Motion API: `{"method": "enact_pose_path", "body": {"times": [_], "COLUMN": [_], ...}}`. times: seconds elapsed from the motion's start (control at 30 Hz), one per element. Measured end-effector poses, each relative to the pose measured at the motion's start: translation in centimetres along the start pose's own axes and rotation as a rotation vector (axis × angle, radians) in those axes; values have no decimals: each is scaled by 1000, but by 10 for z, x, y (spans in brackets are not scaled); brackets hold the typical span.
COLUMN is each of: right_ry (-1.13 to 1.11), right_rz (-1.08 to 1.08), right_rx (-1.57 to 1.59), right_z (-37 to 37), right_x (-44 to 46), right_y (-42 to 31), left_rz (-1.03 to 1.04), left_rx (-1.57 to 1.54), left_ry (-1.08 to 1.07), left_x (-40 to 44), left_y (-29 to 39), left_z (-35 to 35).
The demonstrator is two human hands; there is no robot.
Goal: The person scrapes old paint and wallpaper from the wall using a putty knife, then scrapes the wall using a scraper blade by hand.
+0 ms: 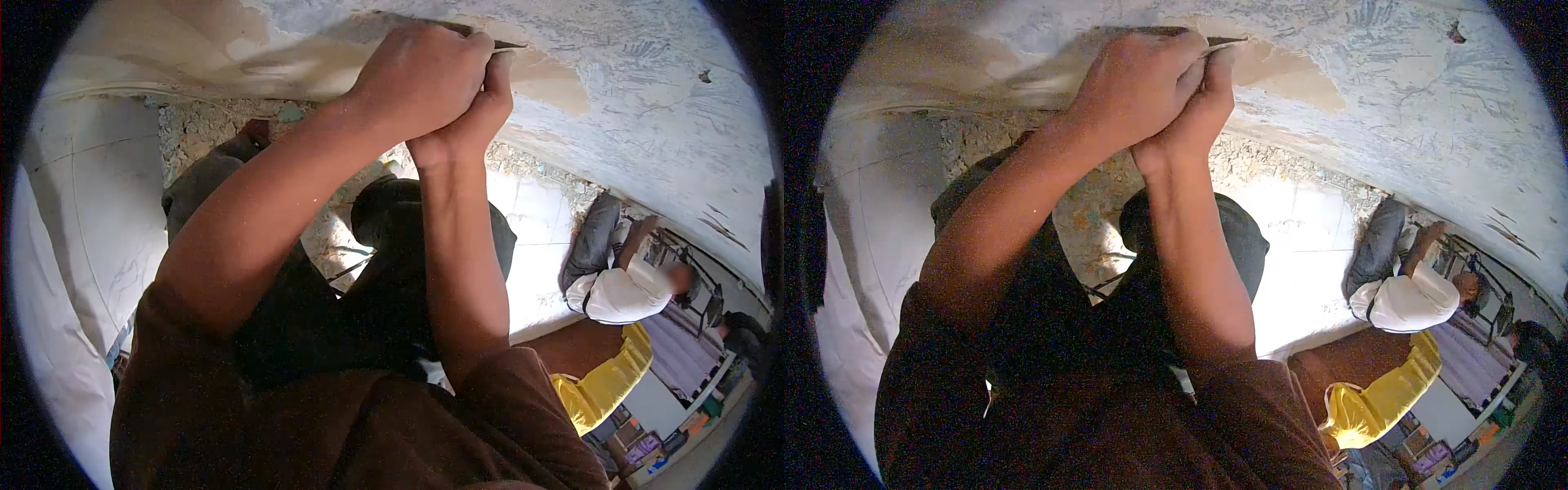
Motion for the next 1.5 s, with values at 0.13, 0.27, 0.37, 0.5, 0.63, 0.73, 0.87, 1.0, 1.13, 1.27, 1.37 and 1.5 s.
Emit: {"method": "enact_pose_path", "body": {"times": [0.13, 0.27, 0.37, 0.5, 0.63, 0.73, 0.87, 1.0, 1.13, 1.27, 1.37, 1.5], "right_ry": [-39, -28, -66, -48, -13, -2, -19, 59, 1, 74, 79, 66], "right_rz": [-18, -21, 3, -18, -44, -54, -47, -13, 6, 36, -1, -28], "right_rx": [8, 39, 35, 60, 62, 98, 102, 184, 108, 116, 15, 39], "right_z": [5, 10, 19, 27, 14, 13, 16, 24, 34, 37, 31, 25], "right_x": [-1, -1, 4, 0, -1, -8, -10, -12, -11, -14, -10, -10], "right_y": [-1, 8, 18, 17, 6, -5, -5, 5, 19, 23, 22, 15], "left_rz": [45, 45, 13, 6, 67, 29, 34, 21, 15, 35, 26, 89], "left_rx": [-2, 5, 60, 21, -21, -45, -41, -23, -45, -95, -164, -220], "left_ry": [1, -5, -54, -30, 29, -22, -49, -134, -112, -17, 9, -10], "left_x": [1, -4, -8, -10, -1, 7, 7, 5, -12, -21, -23, -17], "left_y": [4, 1, -3, -3, 2, 8, 10, 8, -1, -4, -5, 12], "left_z": [-4, -14, -25, -27, -21, -9, -11, -17, -32, -48, -54, -60]}}
Point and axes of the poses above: each hand's wrist, its own x-axis towards the middle knuckle, its own z-axis out of the palm, y = z × x, the point moved 9 cm from there along x, towards the middle knuckle, and after that the axes turned 14 degrees about z, right-handed, at the moved point
